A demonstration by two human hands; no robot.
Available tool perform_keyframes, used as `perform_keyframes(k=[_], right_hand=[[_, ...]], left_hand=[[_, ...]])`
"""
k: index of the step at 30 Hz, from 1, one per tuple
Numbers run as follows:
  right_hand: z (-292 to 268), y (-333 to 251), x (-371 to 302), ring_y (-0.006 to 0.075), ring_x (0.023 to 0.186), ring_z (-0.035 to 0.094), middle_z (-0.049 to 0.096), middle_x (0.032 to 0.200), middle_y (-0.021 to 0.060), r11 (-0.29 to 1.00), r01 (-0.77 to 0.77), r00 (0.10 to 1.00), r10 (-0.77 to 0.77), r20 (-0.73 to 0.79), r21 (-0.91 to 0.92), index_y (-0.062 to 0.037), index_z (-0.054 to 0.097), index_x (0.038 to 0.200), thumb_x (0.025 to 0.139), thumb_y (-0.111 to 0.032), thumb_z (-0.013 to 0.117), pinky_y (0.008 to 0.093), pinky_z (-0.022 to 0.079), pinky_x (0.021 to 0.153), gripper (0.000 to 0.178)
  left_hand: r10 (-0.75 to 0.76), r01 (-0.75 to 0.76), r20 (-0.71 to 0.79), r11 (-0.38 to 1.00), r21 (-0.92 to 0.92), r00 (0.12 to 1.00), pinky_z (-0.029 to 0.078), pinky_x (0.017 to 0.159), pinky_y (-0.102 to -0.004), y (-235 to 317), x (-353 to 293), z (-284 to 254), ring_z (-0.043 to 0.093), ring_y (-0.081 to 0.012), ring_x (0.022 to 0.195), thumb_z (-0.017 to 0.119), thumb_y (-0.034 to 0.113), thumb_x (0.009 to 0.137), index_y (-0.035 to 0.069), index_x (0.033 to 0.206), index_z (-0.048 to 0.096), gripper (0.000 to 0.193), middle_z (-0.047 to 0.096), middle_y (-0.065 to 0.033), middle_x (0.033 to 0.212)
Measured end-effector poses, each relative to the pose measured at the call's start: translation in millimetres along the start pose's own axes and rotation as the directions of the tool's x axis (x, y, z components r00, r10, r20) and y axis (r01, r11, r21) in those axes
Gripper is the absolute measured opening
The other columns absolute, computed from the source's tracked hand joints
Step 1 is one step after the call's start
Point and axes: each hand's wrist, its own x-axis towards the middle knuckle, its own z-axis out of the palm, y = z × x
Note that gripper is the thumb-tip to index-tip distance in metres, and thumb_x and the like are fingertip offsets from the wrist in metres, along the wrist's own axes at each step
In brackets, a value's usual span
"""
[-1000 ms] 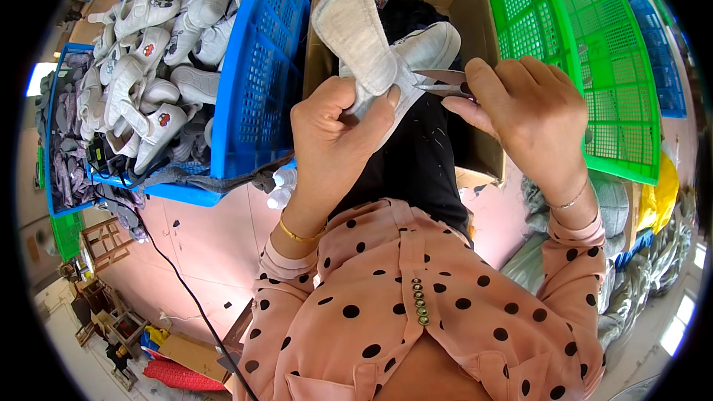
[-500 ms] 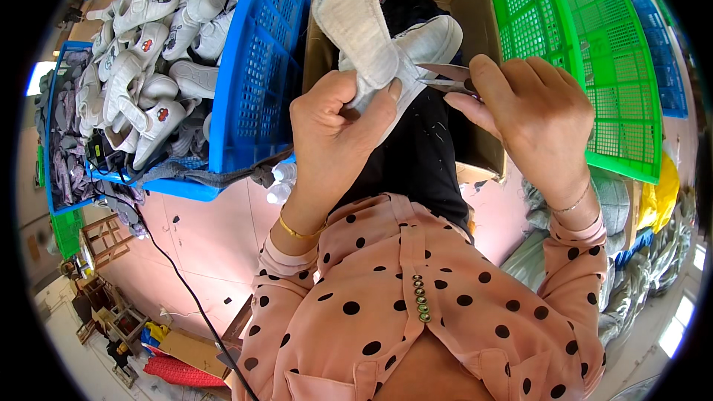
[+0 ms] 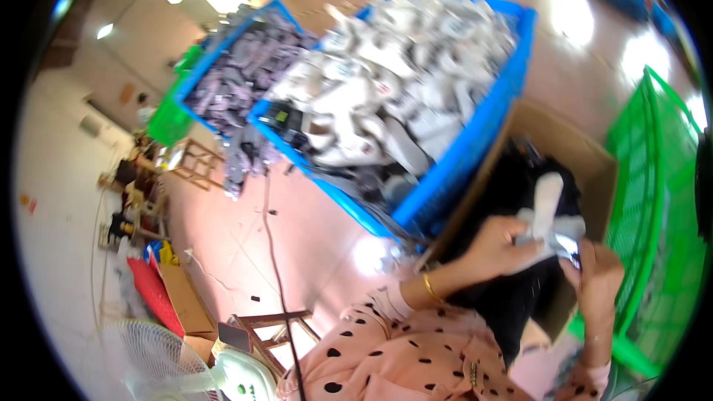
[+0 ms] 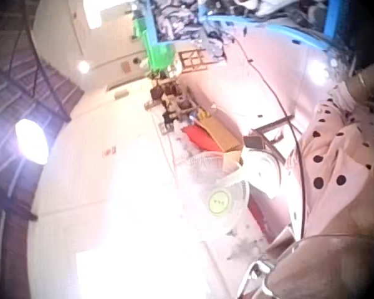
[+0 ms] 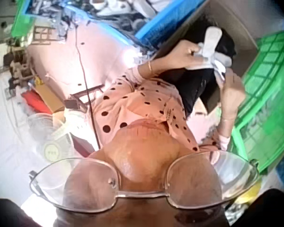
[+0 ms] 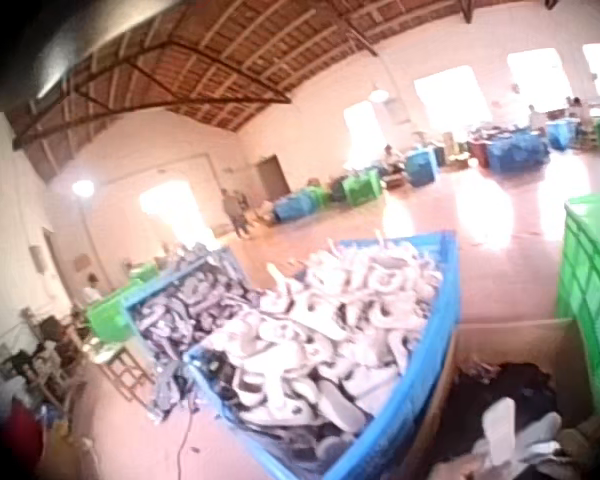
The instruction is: The person sits on the floor and uses scissors to trim loose threads and excess fabric from the edges of white slippers. They handle the slippers one by one, turning them over to access different sides and carefully cutting away small imperfections.
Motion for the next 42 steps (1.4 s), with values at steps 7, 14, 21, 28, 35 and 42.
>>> perform_keyframes(k=[7, 14, 21, 28, 35, 42], right_hand=[[23, -10, -1, 0.0312, 0.057, 0.055, 0.054, 0.064, 0.0115, 0.95, -0.169, 0.985, 0.172, 0.014, 0.263, -0.0039, 0.053, 0.077, 0.071, -0.023, 0.079, 0.0411, 0.042, 0.051, 0.033], [24, 11, -14, 0.0163, 0.057, 0.038, 0.041, 0.064, 0.009, 0.707, -0.369, 0.904, 0.425, 0.055, 0.603, -0.0025, 0.054, 0.084, 0.087, -0.012, 0.066, 0.0307, 0.037, 0.051, 0.016], [-8, -3, -6, 0.0223, 0.053, 0.058, 0.059, 0.063, 0.0036, 0.987, -0.143, 0.987, 0.147, -0.062, 0.068, -0.0076, 0.056, 0.08, 0.076, -0.035, 0.077, 0.0328, 0.044, 0.048, 0.034], [-14, -12, -7, 0.0177, 0.047, 0.051, 0.045, 0.053, 0.0007, 0.986, -0.02, 0.998, 0.01, -0.057, -0.166, -0.0112, 0.05, 0.072, 0.072, -0.04, 0.077, 0.0291, 0.039, 0.043, 0.04], [-14, -17, -2, 0.0184, 0.049, 0.051, 0.045, 0.055, 0.0016, 0.982, 0.0, 0.999, -0.007, -0.038, -0.189, -0.0111, 0.05, 0.072, 0.074, -0.041, 0.076, 0.0297, 0.039, 0.044, 0.04], [-18, -16, -3, 0.0224, 0.052, 0.053, 0.051, 0.059, 0.004, 0.984, -0.007, 1.0, 0.012, 0.028, -0.176, -0.0084, 0.056, 0.079, 0.077, -0.039, 0.073, 0.032, 0.04, 0.047, 0.035]], left_hand=[[-0.067, 0.075, 0.039, 0.965, -0.25, 0.997, 0.044, 0.067, -0.0199, -6, -3, -8, 0.052, -0.0006, 0.078, 0.066, 0.011, 0.091, -0.004, 0.102, 0.07, 0.019, 0.064, 0.0042, 0.087], [-0.057, 0.052, -0.014, 0.968, -0.247, 0.998, 0.046, 0.064, -0.0204, 11, 8, 0, 0.052, -0.0006, 0.076, 0.068, 0.011, 0.091, 0.0, 0.102, 0.071, 0.017, 0.063, 0.0061, 0.083], [-0.015, -0.037, -0.214, 0.97, -0.239, 0.977, 0.042, 0.061, -0.018, 22, -4, 7, 0.049, -0.0008, 0.072, 0.067, 0.007, 0.09, -0.006, 0.099, 0.069, 0.016, 0.063, 0.0032, 0.08], [0.07, -0.127, -0.264, 0.97, -0.205, 0.962, 0.037, 0.058, -0.017, 15, -10, 12, 0.046, -0.0004, 0.071, 0.07, 0.004, 0.088, -0.007, 0.101, 0.069, 0.018, 0.062, 0.0037, 0.078], [0.087, -0.144, -0.306, 0.976, -0.166, 0.948, 0.033, 0.055, -0.016, 22, -16, 14, 0.045, -0.0001, 0.069, 0.07, 0.004, 0.088, -0.007, 0.101, 0.07, 0.017, 0.061, 0.0035, 0.077], [0.132, -0.165, -0.301, 0.983, -0.085, 0.944, 0.03, 0.052, -0.0164, 25, -16, 15, 0.041, 0.0008, 0.065, 0.07, 0.003, 0.087, -0.007, 0.097, 0.069, 0.014, 0.057, 0.0047, 0.073]])
